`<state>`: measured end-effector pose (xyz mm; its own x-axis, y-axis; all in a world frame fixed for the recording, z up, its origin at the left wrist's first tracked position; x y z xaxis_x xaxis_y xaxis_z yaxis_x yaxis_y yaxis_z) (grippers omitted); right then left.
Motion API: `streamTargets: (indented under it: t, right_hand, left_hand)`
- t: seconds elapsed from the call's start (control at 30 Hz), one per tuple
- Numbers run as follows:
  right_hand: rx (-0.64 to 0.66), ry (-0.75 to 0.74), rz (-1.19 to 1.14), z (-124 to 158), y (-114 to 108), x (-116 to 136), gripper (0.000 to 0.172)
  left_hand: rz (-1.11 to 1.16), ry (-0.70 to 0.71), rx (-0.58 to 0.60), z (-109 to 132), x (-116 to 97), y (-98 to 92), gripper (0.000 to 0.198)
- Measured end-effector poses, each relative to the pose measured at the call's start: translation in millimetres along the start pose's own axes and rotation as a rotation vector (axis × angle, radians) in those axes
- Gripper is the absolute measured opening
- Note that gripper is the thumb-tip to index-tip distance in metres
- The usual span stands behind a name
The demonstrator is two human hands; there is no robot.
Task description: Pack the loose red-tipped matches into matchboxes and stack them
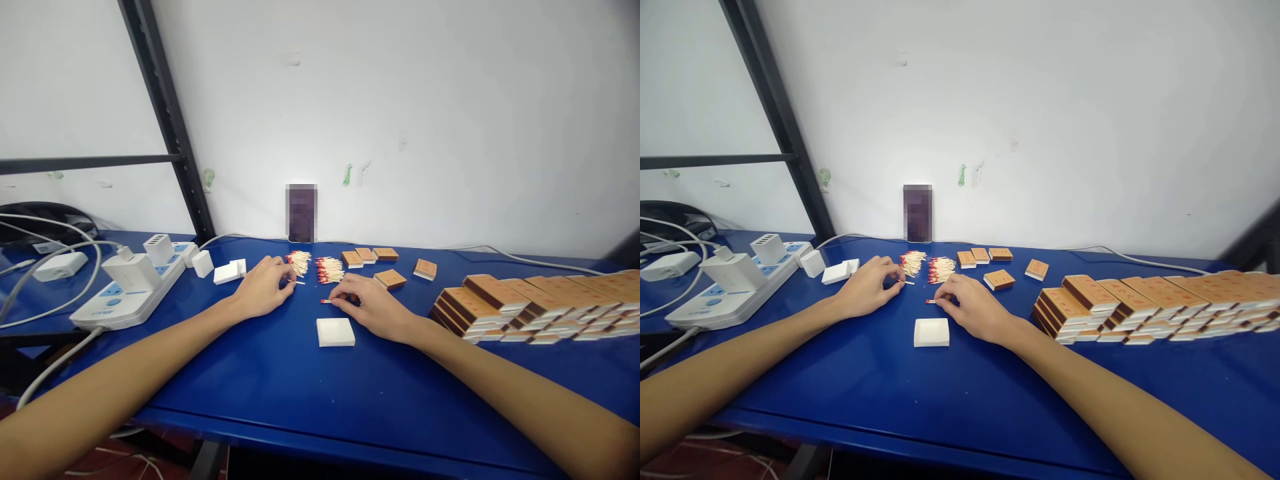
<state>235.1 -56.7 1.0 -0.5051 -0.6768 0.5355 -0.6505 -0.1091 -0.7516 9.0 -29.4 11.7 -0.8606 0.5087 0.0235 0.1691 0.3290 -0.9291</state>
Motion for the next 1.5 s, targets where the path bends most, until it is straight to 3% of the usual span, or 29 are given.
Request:
streamTargets:
  t: [0.23, 0.37, 0.63, 0.73, 0.9, 1.13, 1.3, 1.5]
  right_hand:
    - [-0.149, 0.119, 0.109, -3, -3, -10, 0.02]
    - [-0.169, 0.176, 0.178, -8, -5, -19, 0.017]
    - [-0.145, 0.235, 0.181, -16, -4, -25, 0.014]
    - [-0.128, 0.221, 0.171, -14, -5, -26, 0.013]
    - [-0.087, 0.122, 0.072, -9, -6, -19, 0.013]
    - [-0.001, 0.135, 0.01, -10, -3, -8, 0.012]
    - [-0.01, 0.149, -0.019, -11, -3, -4, 0.016]
    - [-0.007, 0.324, -0.119, -18, -1, 2, 0.014]
  left_hand:
    - [0.078, 0.046, 0.044, -3, -6, 3.4, 0.014]
    - [0.16, 0.083, 0.083, -4, -17, 0.8, 0.014]
    - [0.261, 0.132, 0.297, -33, -36, 2.1, 0.012]
    - [0.337, 0.124, 0.258, -34, -40, 1.7, 0.012]
    - [0.516, 0.041, 0.067, -23, -32, -2.6, 0.023]
    - [0.487, 0.034, -0.061, -24, -22, 4.1, 0.029]
    - [0.488, 0.03, -0.068, -24, -22, 9.3, 0.028]
    - [0.409, 0.053, -0.078, -23, -22, 9.3, 0.025]
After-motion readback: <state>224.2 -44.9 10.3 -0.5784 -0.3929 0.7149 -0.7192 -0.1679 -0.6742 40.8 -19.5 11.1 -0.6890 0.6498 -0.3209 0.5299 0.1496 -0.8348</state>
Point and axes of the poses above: each hand's wrist, its own z-axis away from the middle knuckle, its own y-axis out of the palm, x = y × z, the point moved 2 cm from there along -z, towards the middle knuckle, and after that the axes turned 10 degrees about -z, right-handed, at the moved point
